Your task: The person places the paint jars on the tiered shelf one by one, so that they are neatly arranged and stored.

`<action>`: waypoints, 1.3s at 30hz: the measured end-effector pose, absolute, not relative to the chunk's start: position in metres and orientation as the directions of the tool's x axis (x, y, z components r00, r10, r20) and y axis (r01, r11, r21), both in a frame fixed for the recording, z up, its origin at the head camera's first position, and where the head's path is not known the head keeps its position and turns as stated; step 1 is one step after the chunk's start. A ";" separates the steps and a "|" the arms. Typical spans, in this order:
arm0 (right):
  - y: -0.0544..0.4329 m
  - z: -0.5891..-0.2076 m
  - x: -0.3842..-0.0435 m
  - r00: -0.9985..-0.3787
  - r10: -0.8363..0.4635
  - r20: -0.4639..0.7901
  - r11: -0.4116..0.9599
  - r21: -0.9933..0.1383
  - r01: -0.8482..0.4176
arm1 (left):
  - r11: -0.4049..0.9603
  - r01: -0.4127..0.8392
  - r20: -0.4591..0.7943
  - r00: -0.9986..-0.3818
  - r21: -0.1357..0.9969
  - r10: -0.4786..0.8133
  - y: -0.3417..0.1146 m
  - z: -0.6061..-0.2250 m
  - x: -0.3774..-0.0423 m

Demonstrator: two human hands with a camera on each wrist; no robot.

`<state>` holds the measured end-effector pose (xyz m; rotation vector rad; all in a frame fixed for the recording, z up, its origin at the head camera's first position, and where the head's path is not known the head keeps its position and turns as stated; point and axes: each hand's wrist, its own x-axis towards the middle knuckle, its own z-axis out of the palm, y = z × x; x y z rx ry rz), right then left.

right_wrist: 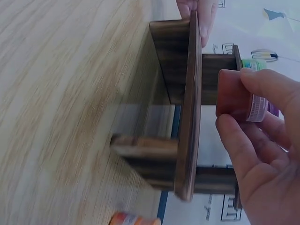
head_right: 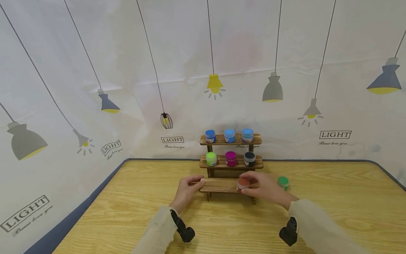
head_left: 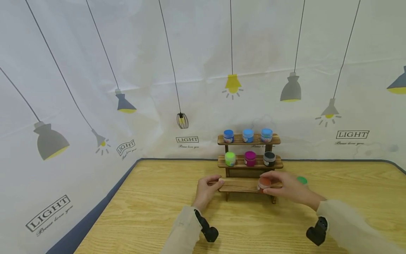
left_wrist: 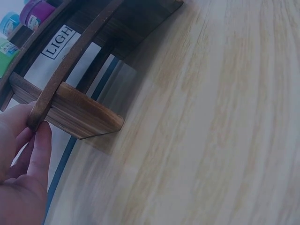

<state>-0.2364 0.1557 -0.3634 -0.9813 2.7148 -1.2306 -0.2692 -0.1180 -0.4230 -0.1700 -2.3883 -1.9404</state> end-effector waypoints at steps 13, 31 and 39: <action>0.105 -0.371 -0.251 -0.797 -0.551 0.249 0.456 -0.710 -0.537 | 0.178 0.127 0.119 -0.991 0.976 0.056 -0.116 -0.403 -0.254; 0.072 -0.378 -0.265 -0.800 -0.536 0.269 0.463 -0.699 -0.546 | 0.180 0.125 0.120 -0.992 0.976 0.040 -0.118 -0.425 -0.271; 0.069 -0.382 -0.266 -0.794 -0.546 0.267 0.462 -0.695 -0.551 | 0.179 0.112 0.107 -0.994 0.977 0.035 -0.118 -0.425 -0.271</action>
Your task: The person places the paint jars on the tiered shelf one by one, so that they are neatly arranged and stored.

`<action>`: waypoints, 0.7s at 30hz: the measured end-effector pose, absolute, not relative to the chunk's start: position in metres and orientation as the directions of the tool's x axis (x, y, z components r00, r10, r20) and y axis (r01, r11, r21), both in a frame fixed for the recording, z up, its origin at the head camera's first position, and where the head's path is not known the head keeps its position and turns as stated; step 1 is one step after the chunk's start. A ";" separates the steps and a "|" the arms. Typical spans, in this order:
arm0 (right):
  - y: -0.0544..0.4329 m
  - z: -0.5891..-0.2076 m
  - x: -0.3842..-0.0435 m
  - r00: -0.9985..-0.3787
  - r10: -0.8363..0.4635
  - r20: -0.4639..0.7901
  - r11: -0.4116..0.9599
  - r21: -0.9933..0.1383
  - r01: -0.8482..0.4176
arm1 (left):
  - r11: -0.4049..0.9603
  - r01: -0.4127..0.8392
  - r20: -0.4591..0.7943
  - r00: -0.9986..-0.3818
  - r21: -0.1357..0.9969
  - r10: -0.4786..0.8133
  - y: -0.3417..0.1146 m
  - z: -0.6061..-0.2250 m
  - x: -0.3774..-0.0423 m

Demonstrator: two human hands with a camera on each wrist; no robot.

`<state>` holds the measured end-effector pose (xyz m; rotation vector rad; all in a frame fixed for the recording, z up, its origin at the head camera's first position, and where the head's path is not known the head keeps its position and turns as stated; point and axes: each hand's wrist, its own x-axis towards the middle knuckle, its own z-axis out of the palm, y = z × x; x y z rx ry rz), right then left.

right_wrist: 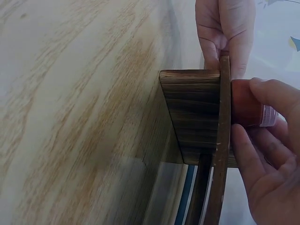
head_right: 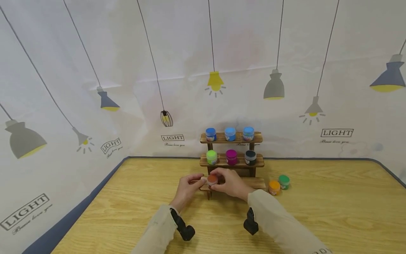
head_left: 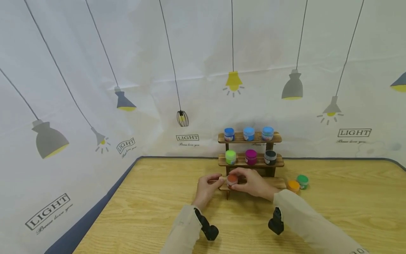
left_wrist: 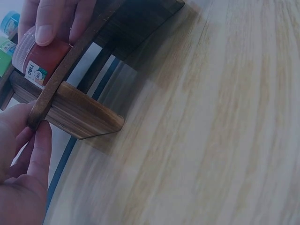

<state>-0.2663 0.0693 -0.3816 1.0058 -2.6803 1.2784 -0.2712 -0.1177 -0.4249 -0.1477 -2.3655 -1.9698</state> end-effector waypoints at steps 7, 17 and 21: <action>0.069 -0.383 -0.266 -0.798 -0.531 0.285 0.452 -0.701 -0.551 | 0.171 0.109 0.105 -0.994 0.979 0.035 -0.117 -0.423 -0.270; 0.067 -0.380 -0.265 -0.810 -0.522 0.266 0.450 -0.721 -0.527 | 0.153 0.122 0.115 -0.992 0.981 0.051 -0.117 -0.417 -0.268; 0.067 -0.379 -0.264 -0.813 -0.520 0.262 0.448 -0.727 -0.521 | 0.158 0.122 0.116 -0.992 0.980 0.048 -0.117 -0.419 -0.268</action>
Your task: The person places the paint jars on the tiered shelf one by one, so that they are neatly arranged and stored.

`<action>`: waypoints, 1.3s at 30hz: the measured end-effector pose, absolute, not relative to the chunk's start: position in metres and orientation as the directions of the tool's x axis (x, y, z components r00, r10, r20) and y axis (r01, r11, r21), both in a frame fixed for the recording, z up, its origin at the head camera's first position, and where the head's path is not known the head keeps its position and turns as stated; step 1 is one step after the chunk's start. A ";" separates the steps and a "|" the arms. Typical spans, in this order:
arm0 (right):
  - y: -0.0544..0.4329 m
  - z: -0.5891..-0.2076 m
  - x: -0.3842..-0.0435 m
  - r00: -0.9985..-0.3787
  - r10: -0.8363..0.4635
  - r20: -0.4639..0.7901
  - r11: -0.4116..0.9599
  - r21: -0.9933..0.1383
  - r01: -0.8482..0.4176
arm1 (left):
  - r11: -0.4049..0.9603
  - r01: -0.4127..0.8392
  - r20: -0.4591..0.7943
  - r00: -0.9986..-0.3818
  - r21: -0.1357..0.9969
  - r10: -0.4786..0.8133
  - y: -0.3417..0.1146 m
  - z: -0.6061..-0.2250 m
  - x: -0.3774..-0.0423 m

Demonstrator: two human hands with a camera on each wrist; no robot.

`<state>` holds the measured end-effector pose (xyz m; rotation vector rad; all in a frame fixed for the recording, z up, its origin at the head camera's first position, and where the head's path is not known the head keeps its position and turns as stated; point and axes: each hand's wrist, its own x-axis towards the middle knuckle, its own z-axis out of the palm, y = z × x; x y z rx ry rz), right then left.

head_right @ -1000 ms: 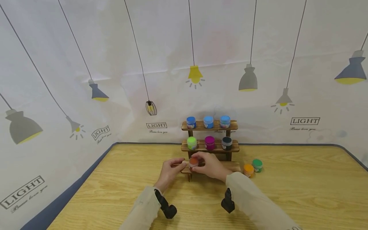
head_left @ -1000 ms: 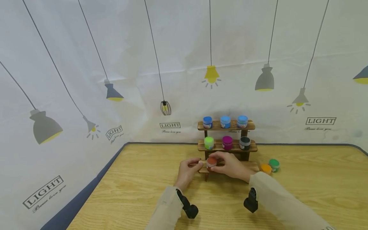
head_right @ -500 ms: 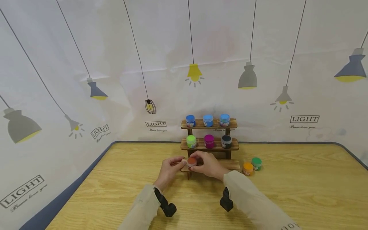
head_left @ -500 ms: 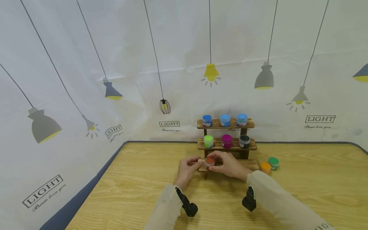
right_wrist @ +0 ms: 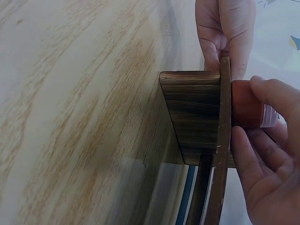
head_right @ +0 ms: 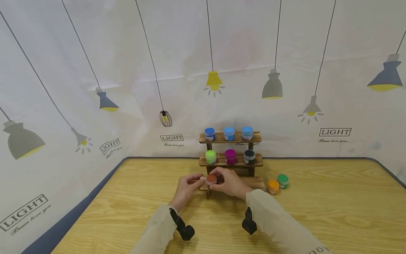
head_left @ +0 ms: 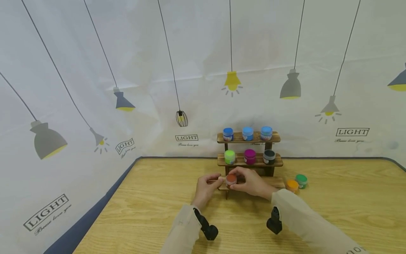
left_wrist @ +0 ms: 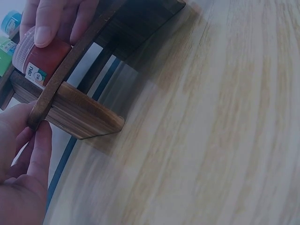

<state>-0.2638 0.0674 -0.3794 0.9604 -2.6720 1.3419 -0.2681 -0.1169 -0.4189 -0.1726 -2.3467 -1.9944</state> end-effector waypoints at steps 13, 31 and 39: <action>0.083 -0.375 -0.256 -0.798 -0.548 0.251 0.408 -0.753 -0.517 | 0.160 0.106 0.101 -0.994 0.981 0.042 -0.116 -0.417 -0.266; 0.138 -0.366 -0.237 -0.785 -0.563 0.259 0.359 -0.779 -0.514 | 0.166 0.107 0.101 -0.994 0.980 0.045 -0.115 -0.405 -0.255; 0.172 -0.361 -0.229 -0.803 -0.469 0.369 0.444 -0.687 -0.575 | 0.172 0.106 0.100 -0.994 0.979 0.042 -0.113 -0.391 -0.245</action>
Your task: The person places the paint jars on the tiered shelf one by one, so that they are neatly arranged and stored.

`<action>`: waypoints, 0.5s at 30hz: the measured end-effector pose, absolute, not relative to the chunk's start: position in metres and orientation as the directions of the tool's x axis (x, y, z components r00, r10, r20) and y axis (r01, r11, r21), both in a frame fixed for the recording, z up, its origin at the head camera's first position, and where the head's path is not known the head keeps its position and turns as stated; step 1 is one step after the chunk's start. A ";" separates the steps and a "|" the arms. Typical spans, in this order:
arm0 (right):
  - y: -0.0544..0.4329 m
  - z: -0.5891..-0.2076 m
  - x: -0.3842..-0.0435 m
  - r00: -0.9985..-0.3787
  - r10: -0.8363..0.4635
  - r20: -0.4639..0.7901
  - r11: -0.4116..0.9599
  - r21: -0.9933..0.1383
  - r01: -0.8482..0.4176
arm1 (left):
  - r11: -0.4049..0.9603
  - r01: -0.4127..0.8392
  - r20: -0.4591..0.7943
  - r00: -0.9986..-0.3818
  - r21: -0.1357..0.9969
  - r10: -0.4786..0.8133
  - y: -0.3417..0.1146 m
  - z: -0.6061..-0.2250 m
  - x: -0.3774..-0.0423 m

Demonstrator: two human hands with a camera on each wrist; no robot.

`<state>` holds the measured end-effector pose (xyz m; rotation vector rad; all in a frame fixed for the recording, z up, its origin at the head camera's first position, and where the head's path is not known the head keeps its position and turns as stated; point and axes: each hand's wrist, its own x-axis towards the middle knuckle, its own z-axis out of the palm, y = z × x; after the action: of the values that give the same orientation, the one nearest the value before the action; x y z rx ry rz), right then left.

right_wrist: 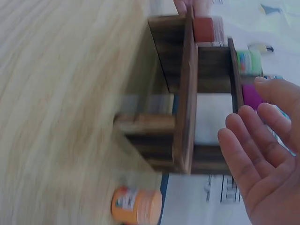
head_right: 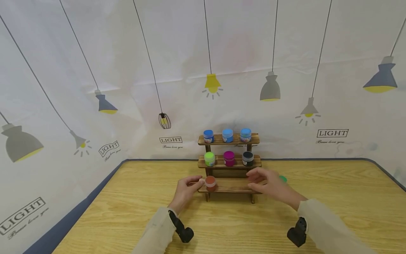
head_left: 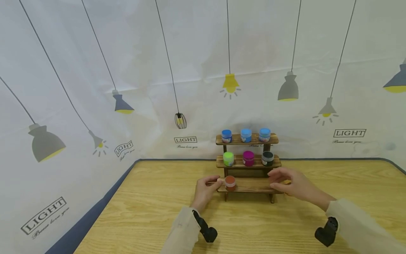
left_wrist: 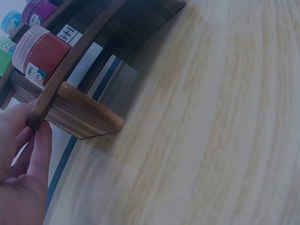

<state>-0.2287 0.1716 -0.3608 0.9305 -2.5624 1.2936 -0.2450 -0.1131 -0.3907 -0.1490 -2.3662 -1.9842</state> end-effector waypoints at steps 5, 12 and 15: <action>0.194 -0.357 -0.227 -0.856 -0.377 0.353 0.531 -0.675 -0.512 | 0.168 0.102 0.098 -0.995 0.981 0.034 -0.112 -0.392 -0.246; 0.221 -0.356 -0.230 -0.901 -0.281 0.331 0.604 -0.668 -0.434 | 0.154 0.099 0.095 -0.995 0.983 0.036 -0.115 -0.407 -0.259; 0.230 -0.361 -0.233 -0.914 -0.246 0.323 0.629 -0.664 -0.404 | 0.154 0.093 0.089 -0.995 0.984 0.033 -0.116 -0.416 -0.265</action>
<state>-0.2327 0.2303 -0.3610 0.5358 -2.6499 1.1534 -0.2650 -0.1157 -0.4162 -0.1286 -2.3509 -2.0089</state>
